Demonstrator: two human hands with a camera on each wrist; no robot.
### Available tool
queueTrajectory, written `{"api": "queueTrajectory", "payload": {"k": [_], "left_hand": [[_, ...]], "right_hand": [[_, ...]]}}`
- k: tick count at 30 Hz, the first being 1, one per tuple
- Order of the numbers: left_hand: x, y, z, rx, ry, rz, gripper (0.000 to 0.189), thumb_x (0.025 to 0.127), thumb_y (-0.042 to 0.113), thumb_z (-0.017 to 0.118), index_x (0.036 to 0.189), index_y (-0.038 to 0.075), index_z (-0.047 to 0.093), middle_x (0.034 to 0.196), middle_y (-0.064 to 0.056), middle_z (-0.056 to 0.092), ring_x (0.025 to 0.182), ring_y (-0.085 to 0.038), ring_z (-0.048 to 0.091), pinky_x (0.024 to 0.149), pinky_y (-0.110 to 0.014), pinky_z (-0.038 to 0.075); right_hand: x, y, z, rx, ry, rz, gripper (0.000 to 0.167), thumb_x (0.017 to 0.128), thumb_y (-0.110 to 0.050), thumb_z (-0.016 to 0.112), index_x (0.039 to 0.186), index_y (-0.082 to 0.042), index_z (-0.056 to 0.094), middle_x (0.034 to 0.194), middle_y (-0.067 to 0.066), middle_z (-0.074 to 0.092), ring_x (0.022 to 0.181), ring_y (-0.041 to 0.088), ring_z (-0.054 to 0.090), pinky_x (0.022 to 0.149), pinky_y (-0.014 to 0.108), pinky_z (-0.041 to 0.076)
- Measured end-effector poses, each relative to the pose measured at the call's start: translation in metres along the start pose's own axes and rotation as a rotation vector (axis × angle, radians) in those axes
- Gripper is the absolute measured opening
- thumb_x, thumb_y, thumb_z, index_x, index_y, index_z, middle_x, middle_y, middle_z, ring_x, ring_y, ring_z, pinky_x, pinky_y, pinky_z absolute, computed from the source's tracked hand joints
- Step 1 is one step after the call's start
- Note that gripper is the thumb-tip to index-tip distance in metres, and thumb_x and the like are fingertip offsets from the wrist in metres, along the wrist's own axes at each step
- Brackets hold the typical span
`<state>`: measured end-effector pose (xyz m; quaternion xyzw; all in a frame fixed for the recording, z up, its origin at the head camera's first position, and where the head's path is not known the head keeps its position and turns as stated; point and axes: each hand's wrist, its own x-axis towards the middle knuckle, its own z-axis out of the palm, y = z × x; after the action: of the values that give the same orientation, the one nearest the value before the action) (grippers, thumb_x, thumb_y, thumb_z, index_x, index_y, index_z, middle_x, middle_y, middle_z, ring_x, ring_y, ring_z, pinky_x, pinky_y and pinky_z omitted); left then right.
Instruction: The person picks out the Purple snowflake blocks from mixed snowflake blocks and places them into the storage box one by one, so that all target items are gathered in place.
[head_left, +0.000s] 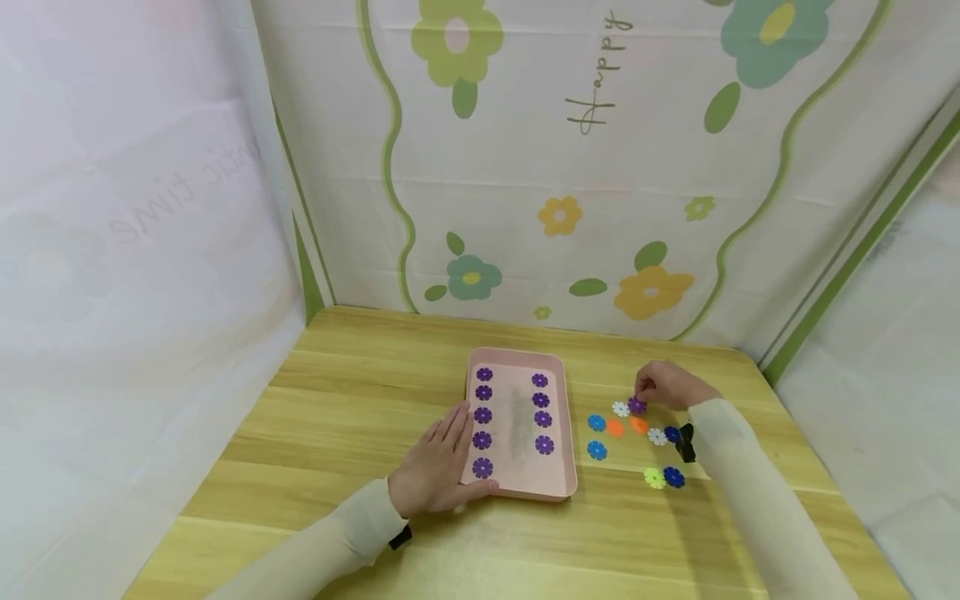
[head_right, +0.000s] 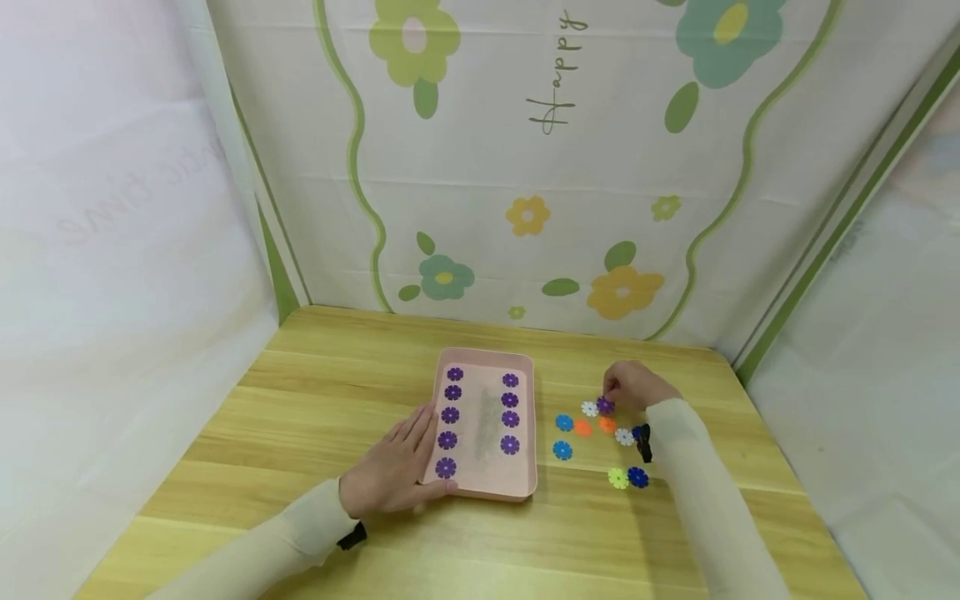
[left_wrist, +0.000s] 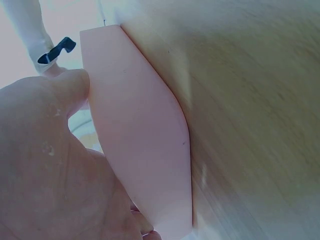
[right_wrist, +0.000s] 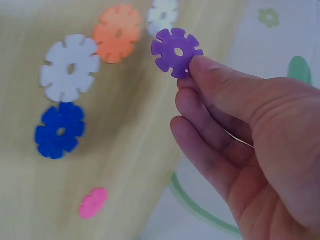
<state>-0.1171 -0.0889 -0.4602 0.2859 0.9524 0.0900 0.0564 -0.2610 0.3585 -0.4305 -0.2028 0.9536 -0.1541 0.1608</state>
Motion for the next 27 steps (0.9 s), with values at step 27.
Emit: {"api": "queueTrajectory", "payload": {"k": [27], "left_hand": [[0.000,-0.001,0.003,0.021,0.000,-0.001,0.108,0.099,0.076,0.047,0.163,-0.008,0.027,0.174,-0.027,0.019,0.162,-0.041,0.024,0.130,-0.053,0.031]], "right_hand": [[0.007,-0.141,-0.013,0.027,-0.268,-0.111,0.014,0.099,-0.008,0.073,0.087,-0.013,0.076,0.083,0.002,0.073,0.068,0.008,0.055,0.065,0.023,0.051]]}}
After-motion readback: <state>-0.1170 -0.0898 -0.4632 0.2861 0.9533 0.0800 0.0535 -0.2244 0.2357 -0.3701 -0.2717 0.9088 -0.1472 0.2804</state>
